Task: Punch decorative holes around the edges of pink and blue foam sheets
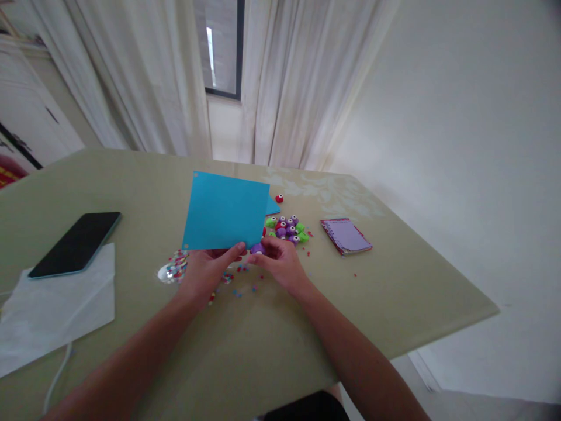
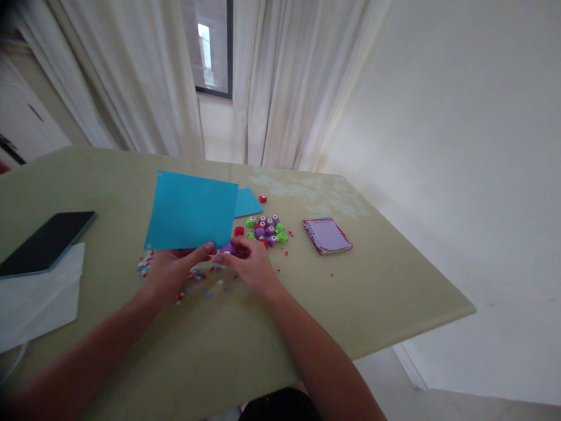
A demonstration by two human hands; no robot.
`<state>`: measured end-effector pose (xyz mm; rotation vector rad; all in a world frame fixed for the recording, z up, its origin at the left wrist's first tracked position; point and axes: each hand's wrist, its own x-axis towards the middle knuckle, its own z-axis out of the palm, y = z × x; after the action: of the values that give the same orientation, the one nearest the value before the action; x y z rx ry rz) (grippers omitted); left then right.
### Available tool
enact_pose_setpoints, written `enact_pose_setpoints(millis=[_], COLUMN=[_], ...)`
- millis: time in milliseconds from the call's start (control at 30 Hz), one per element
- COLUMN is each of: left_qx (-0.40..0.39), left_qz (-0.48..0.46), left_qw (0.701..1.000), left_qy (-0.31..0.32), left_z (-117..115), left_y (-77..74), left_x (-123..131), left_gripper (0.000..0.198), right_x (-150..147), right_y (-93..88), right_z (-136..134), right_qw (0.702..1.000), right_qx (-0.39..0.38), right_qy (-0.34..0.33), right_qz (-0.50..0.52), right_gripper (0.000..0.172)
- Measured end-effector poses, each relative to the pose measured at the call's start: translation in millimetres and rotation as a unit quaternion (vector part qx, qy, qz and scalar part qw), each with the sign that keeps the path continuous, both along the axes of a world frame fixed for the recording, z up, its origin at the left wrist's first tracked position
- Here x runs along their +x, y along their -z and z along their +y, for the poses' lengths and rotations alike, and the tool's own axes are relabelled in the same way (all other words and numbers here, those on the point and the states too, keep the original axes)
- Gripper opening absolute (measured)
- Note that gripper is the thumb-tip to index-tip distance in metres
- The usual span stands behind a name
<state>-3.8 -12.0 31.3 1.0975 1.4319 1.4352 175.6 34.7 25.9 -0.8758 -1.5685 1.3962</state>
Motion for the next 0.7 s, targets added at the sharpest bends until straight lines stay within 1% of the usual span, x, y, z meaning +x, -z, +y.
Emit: enact_pose_setpoints(millis=[67,200,333,433,600,700], left_qx=[0.004,-0.014,-0.016,-0.021,-0.008,-0.001], left_qz=[-0.008,-0.007,0.03,0.05,0.054,0.041], left_qw=[1.0,1.0,0.999,0.998,0.998,0.999], left_qy=[-0.006,-0.016,-0.028,-0.038,-0.036,-0.032], left_z=[0.2,-0.9,-1.4,-1.9,-3.5,-2.9], left_y=[-0.3,-2.9,-4.6,-7.2,-13.1,-11.5], left_x=[0.3,0.7,1.3,1.9,3.4,3.9], left_gripper=[0.045,0.048,0.045,0.041,0.037,0.041], right_x=[-0.4,-1.4,-1.4,-1.3,-2.1,-1.9], right_y=[-0.1,3.5,6.1,5.7,4.6,4.7], right_z=[-0.1,0.5,1.0,1.0,0.8,1.0], right_qw=[1.0,0.999,1.0,1.0,1.0,1.0], right_qx=[-0.006,-0.025,-0.019,-0.018,-0.022,-0.024], right_qy=[0.005,0.003,0.005,-0.006,-0.002,0.001], right_qz=[0.009,0.028,0.023,0.003,0.012,0.016], right_gripper=[0.046,0.045,0.045,0.045,0.044,0.045])
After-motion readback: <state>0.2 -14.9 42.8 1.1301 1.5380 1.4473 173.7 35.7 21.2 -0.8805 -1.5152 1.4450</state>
